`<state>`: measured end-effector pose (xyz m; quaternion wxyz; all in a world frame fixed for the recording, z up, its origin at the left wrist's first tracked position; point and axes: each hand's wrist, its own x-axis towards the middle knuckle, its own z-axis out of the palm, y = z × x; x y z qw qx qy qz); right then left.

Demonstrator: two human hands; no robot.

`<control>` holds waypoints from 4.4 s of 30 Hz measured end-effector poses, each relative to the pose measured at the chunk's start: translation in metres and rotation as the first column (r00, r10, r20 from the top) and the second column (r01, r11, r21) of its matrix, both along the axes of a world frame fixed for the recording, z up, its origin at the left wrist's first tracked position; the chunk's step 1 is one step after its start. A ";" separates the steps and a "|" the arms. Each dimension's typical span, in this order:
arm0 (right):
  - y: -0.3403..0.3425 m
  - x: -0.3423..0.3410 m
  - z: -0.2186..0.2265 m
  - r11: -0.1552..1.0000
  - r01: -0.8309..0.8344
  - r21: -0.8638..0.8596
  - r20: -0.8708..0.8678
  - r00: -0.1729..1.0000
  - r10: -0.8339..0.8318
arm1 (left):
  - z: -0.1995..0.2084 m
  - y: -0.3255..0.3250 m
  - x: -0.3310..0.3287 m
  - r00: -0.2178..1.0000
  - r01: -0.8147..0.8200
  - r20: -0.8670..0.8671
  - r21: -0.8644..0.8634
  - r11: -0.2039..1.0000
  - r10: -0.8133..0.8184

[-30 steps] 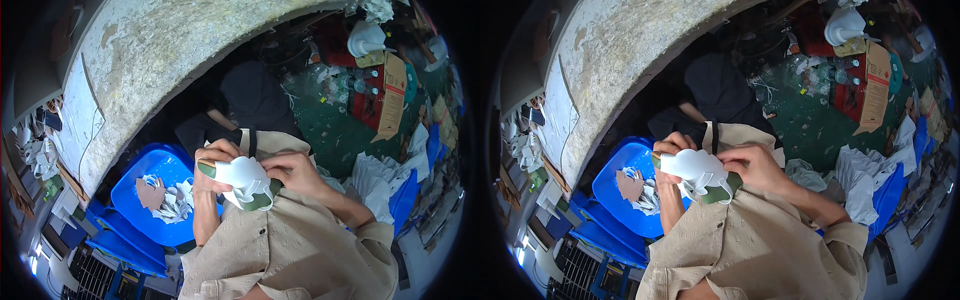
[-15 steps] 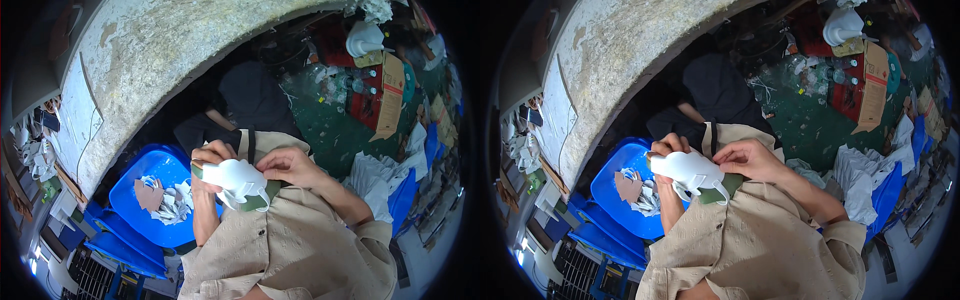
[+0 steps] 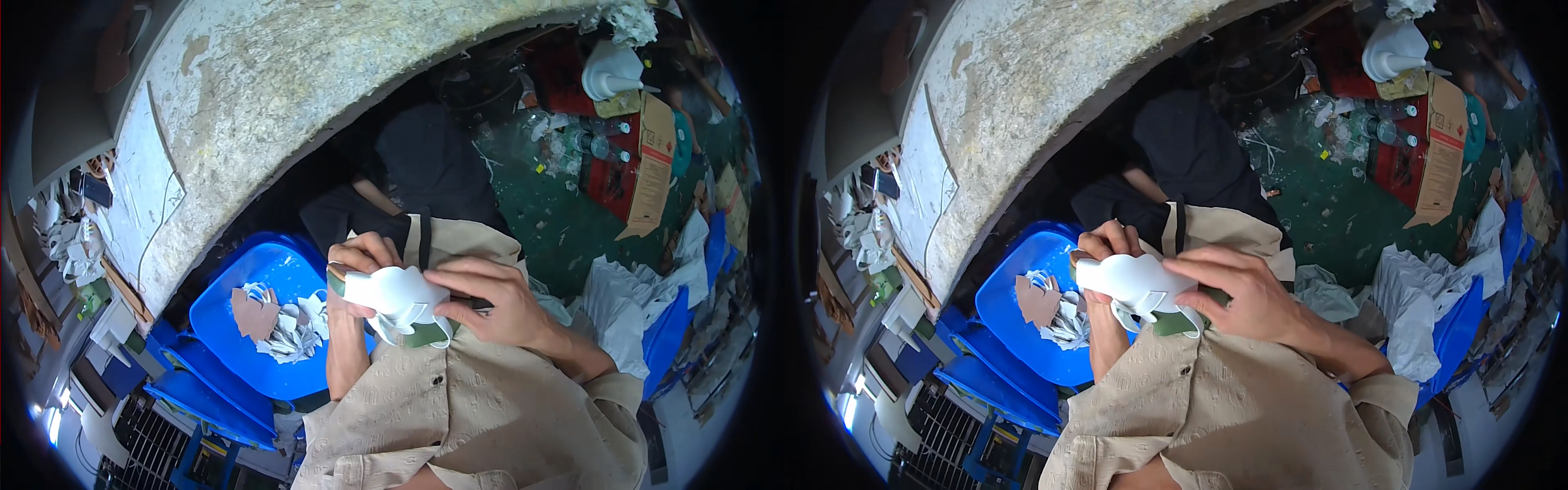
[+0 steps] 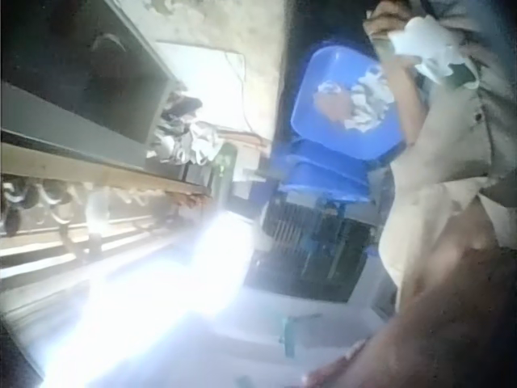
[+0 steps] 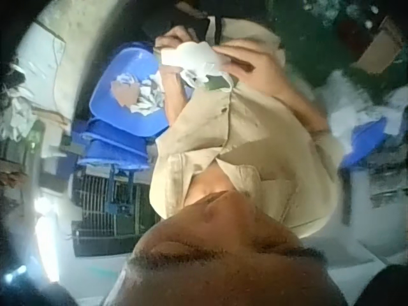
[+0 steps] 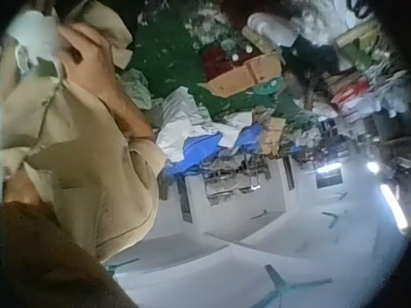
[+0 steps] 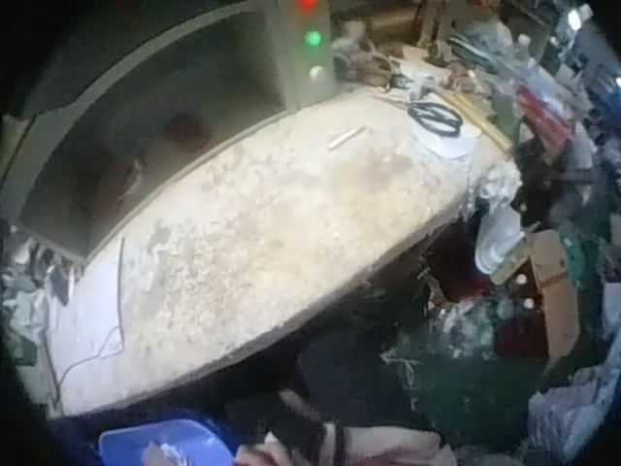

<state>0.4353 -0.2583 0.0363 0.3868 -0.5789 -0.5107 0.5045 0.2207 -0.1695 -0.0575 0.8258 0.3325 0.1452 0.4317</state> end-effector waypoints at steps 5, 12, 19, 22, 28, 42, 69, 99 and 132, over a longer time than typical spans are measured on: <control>-0.004 -0.003 0.002 0.989 -0.074 -0.128 -0.033 0.997 0.070 | 0.009 0.000 0.004 0.998 0.064 0.020 0.045 0.997 -0.065; 0.012 0.000 0.026 0.998 -0.016 0.055 0.082 0.997 0.011 | 0.012 0.005 0.002 0.990 0.085 -0.121 0.069 0.994 -0.076; 0.018 -0.014 0.035 0.958 -0.071 0.279 0.242 0.970 0.002 | 0.018 0.008 0.004 0.978 0.153 -0.149 0.036 0.988 -0.146; 0.018 -0.019 0.039 0.961 -0.056 0.272 0.288 0.957 -0.026 | 0.023 0.009 0.006 0.971 0.190 -0.153 0.030 0.981 -0.183; 0.017 -0.022 0.038 0.976 -0.037 0.216 0.281 0.959 -0.026 | 0.019 0.008 0.006 0.967 0.185 -0.179 0.011 0.983 -0.180; 0.022 -0.012 0.021 1.000 0.020 0.003 0.033 0.999 -0.020 | 0.010 0.003 0.006 0.958 0.122 -0.259 -0.028 0.992 -0.125; -0.017 -0.015 -0.002 0.987 -0.003 -0.159 -0.105 0.994 -0.014 | 0.015 -0.002 -0.007 0.978 0.142 -0.158 0.038 0.989 -0.134; -0.005 -0.002 -0.033 0.924 -0.154 0.350 0.303 0.952 0.044 | 0.016 -0.004 0.001 0.957 -0.214 0.208 0.037 0.976 0.203; -0.001 0.040 -0.029 0.764 -0.351 0.541 0.595 0.802 -0.053 | 0.062 0.009 -0.041 0.900 -0.254 -0.170 0.545 0.799 0.402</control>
